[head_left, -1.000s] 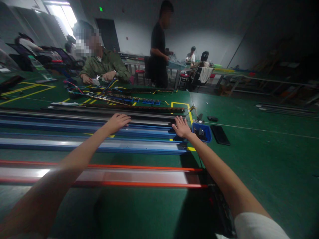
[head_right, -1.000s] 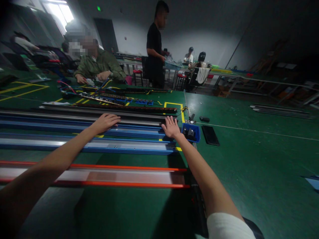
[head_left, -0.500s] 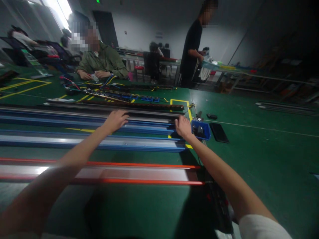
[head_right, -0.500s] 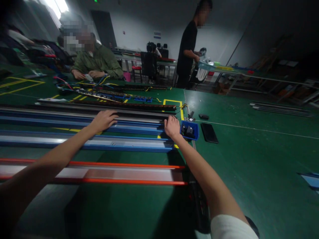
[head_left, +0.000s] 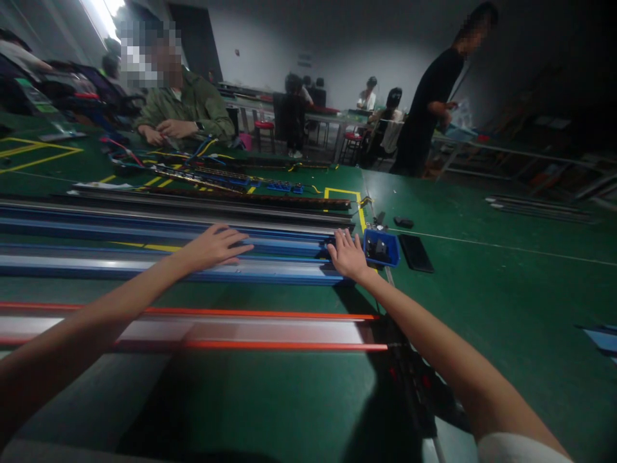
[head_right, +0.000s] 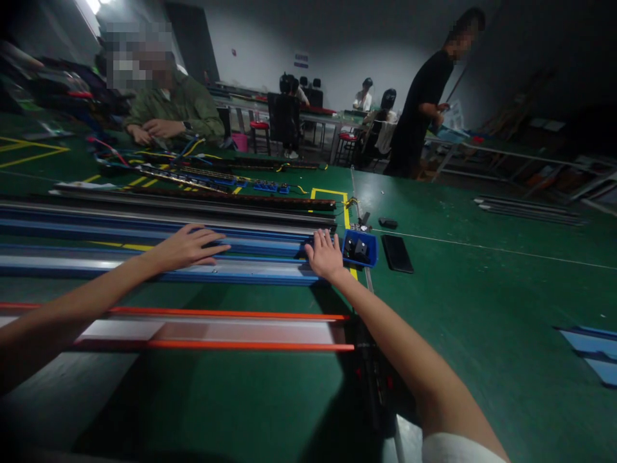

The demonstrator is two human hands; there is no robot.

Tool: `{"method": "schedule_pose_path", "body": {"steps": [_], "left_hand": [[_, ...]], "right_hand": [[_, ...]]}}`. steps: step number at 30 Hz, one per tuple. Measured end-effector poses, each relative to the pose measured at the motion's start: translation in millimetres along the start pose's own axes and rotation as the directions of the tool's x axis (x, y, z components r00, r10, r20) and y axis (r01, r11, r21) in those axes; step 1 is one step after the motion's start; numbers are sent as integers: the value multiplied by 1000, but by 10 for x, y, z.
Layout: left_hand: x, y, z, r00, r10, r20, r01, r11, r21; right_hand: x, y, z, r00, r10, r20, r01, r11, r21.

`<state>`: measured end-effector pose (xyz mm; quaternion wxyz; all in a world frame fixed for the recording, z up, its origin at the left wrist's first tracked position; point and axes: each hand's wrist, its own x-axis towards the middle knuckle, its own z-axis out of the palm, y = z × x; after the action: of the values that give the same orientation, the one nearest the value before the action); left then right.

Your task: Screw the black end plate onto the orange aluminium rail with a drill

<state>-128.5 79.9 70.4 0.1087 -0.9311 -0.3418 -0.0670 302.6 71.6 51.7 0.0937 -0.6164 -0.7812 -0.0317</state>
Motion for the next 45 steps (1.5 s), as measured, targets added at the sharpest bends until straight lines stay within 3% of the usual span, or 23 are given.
{"method": "schedule_pose_path", "body": {"steps": [11,18,24,36,45], "left_hand": [[133,128,24,989,-143,-44,148,981,127],[201,146,89,961,-250,-118,270,940,208],[314,194,44,930,-343,-129,363,913,188],[366,212,37,926,-340,-164,375,878,297],[430,367,-98,908,-419,21,394,870,296]], "right_hand": [[175,70,-4,997,9,-75,-14,998,-67],[203,73,-16,993,20,-114,-32,994,-103],[240,46,-63,991,17,-135,-33,993,-116],[239,40,-58,996,57,-74,-63,995,-74],[253,21,-73,997,74,-5,-74,997,-30]]}}
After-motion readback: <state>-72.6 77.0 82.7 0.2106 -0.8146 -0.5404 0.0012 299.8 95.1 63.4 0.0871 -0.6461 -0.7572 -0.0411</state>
